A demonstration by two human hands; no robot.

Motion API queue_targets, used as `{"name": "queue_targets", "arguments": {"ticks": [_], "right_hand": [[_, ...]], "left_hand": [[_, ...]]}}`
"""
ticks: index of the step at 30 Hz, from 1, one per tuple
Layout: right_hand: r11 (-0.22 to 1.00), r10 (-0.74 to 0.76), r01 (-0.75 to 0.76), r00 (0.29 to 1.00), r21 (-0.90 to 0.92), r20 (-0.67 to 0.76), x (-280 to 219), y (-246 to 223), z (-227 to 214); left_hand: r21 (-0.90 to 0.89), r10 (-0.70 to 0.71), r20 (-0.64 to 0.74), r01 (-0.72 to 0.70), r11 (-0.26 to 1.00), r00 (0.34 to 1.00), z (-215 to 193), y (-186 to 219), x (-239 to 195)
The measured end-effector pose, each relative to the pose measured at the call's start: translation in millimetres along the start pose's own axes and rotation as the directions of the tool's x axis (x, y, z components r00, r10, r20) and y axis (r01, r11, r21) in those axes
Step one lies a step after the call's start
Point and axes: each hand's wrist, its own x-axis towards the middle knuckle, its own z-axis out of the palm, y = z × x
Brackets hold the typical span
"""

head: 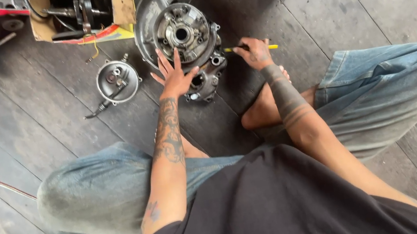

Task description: Cleaning a motorcycle engine casing using a brush and a small tool to remove dirt from crevices while sitting on the floor.

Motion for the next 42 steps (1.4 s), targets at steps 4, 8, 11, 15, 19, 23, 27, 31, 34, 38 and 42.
{"name": "queue_targets", "arguments": {"ticks": [4, 8, 11, 15, 19, 23, 27, 31, 34, 38, 42], "right_hand": [[1.0, 0.006, -0.005, 1.0, -0.023, 0.019, 8.8, 9.8, 13.1], [0.999, -0.05, 0.05, 0.998, 0.014, -0.032, 4.8, -5.5, -1.0], [0.997, -0.023, 0.019, 0.999, 0.077, 0.041, 17.4, 0.1, 7.0], [0.998, 0.052, -0.055, 0.997, 0.041, 0.063, 2.4, -1.1, 16.0], [0.993, 0.113, -0.114, 0.986, 0.006, 0.12, 10.9, -3.2, 9.1], [0.999, 0.038, -0.034, 0.982, -0.026, 0.183, 5.6, -39.2, -14.8], [0.984, -0.006, 0.018, 0.998, -0.175, 0.07, 15.3, -49.1, -13.2], [0.973, 0.091, -0.072, 0.993, -0.218, 0.078, 4.5, -58.4, -12.8], [0.991, 0.128, -0.117, 0.973, -0.07, 0.191, 9.4, -42.0, -11.3], [0.989, 0.083, -0.072, 0.993, -0.131, 0.082, 21.7, -32.3, 5.8], [0.989, 0.071, -0.06, 0.995, -0.137, 0.076, 9.2, -46.3, -6.7]], "left_hand": [[0.011, -0.005, -0.009, 0.005, 1.0, 1.0, 3.9, -5.0, -0.5], [-0.01, 0.0, -0.006, 0.0, 1.0, 1.0, 4.1, -3.7, -9.7], [0.024, -0.001, -0.014, 0.002, 1.0, 1.0, 3.5, -5.4, 1.9], [0.004, -0.013, 0.009, 0.013, 1.0, 1.0, 10.2, -9.4, -6.9], [-0.004, -0.018, -0.011, 0.018, 1.0, 1.0, 6.0, -4.0, -5.3], [0.034, -0.035, -0.002, 0.035, 0.999, 0.999, 14.2, -10.7, -4.3], [0.001, -0.017, -0.012, 0.017, 1.0, 1.0, 4.3, -4.5, -5.0], [-0.027, 0.008, -0.008, -0.008, 1.0, 1.0, 2.5, -4.5, -8.2], [0.005, -0.012, -0.004, 0.012, 1.0, 1.0, 15.1, -10.2, 0.1], [0.078, -0.037, -0.013, 0.038, 0.996, 0.999, 16.4, -10.9, 4.1], [0.039, -0.03, -0.025, 0.031, 0.999, 0.999, 16.5, -15.1, 2.2]]}}
